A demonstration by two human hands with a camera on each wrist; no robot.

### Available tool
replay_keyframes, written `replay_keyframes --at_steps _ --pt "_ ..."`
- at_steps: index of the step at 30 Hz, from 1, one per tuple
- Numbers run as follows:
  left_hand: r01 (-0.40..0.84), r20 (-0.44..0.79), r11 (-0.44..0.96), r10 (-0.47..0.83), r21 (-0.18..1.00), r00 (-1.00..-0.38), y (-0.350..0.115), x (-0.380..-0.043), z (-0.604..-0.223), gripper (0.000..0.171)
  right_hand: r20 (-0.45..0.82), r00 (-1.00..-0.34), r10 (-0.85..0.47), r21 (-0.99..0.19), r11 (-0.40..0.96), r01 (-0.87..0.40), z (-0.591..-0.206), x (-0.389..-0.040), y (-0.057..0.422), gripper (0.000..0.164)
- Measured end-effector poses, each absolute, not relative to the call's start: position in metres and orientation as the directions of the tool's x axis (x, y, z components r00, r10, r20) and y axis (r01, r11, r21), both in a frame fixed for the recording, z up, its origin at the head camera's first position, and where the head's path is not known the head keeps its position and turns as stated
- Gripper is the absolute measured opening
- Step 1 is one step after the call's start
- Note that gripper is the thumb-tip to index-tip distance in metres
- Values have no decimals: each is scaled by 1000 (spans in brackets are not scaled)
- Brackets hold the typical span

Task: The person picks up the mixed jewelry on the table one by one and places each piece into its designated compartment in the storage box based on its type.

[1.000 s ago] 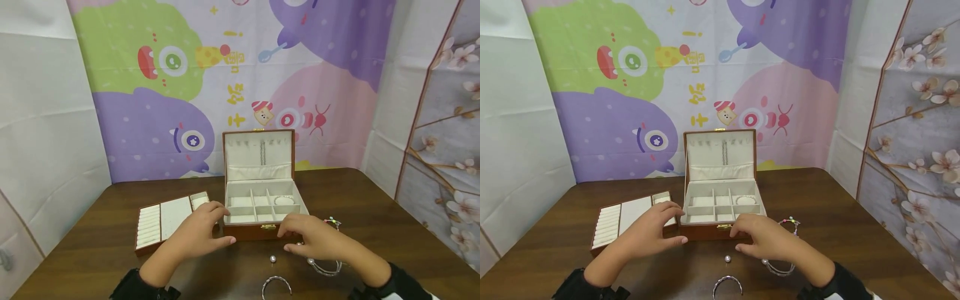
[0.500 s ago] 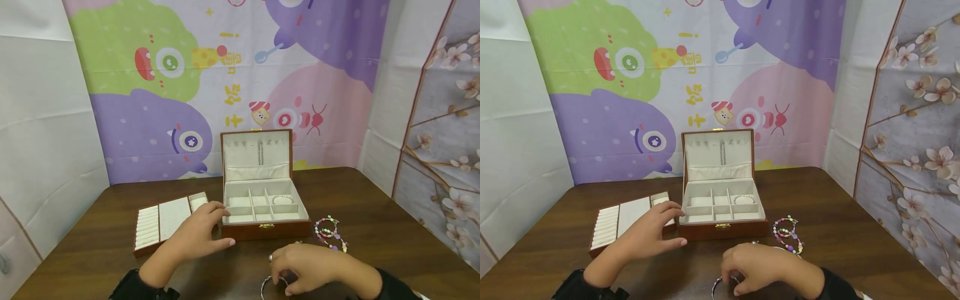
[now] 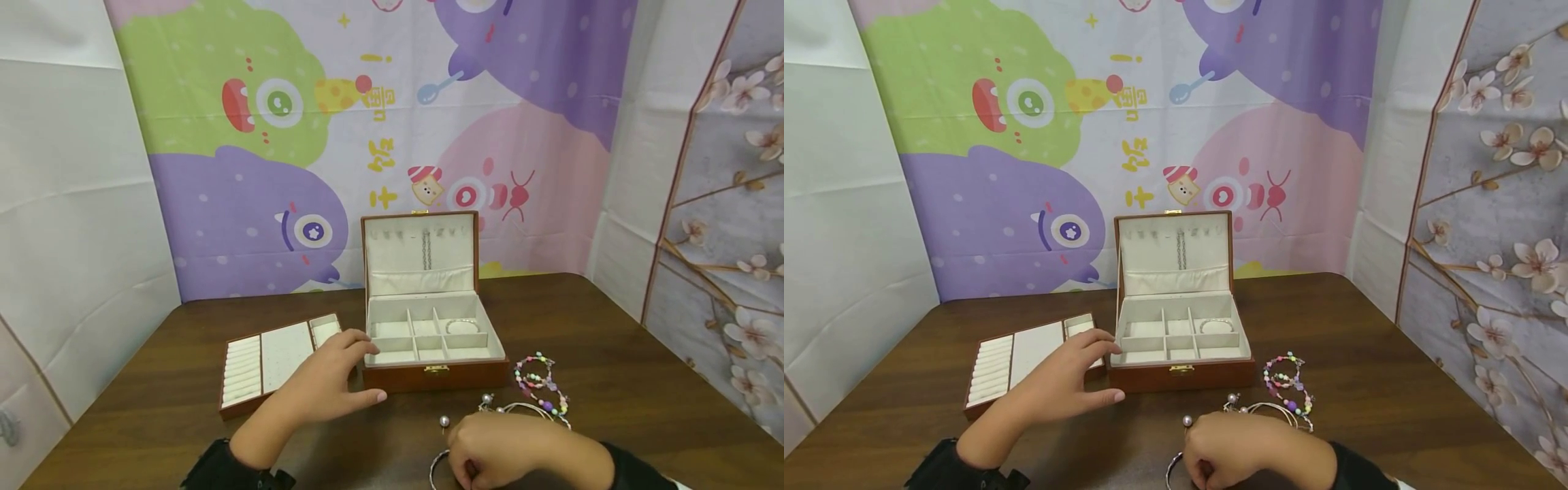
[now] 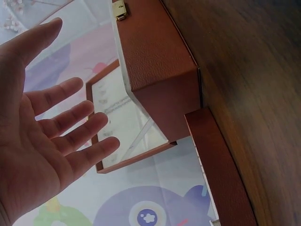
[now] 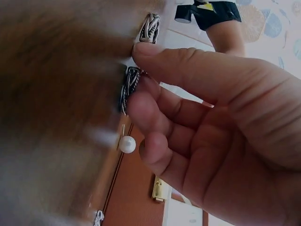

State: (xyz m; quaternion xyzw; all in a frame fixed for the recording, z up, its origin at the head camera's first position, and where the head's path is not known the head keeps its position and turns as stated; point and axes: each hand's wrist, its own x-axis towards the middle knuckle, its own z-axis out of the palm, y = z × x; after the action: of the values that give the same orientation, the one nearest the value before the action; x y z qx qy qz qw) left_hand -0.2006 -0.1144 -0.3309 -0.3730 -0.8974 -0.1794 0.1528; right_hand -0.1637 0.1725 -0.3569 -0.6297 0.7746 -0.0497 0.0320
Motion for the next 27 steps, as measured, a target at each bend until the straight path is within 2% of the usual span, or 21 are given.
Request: replay_keyframes --at_steps 5,12,16,22,27 --pt "723 401 654 614 223 -680 -115 -201 -333 53 15 -192 -981 -97 190 -977 -359 -164 171 21" --pt "726 398 649 618 228 -678 -115 -202 -337 49 -2 -244 -970 -132 243 -961 -362 -164 174 25" --pt "725 392 650 620 229 -680 -115 -202 -337 48 7 -252 -968 -112 250 -962 -362 -163 174 26" --pt "732 395 645 627 220 -671 -114 -201 -335 47 90 -234 -968 -32 232 -972 -359 -162 174 24" --pt "741 403 634 633 218 -661 -114 -202 -332 46 163 -277 -947 -51 272 -961 -352 -165 175 20"
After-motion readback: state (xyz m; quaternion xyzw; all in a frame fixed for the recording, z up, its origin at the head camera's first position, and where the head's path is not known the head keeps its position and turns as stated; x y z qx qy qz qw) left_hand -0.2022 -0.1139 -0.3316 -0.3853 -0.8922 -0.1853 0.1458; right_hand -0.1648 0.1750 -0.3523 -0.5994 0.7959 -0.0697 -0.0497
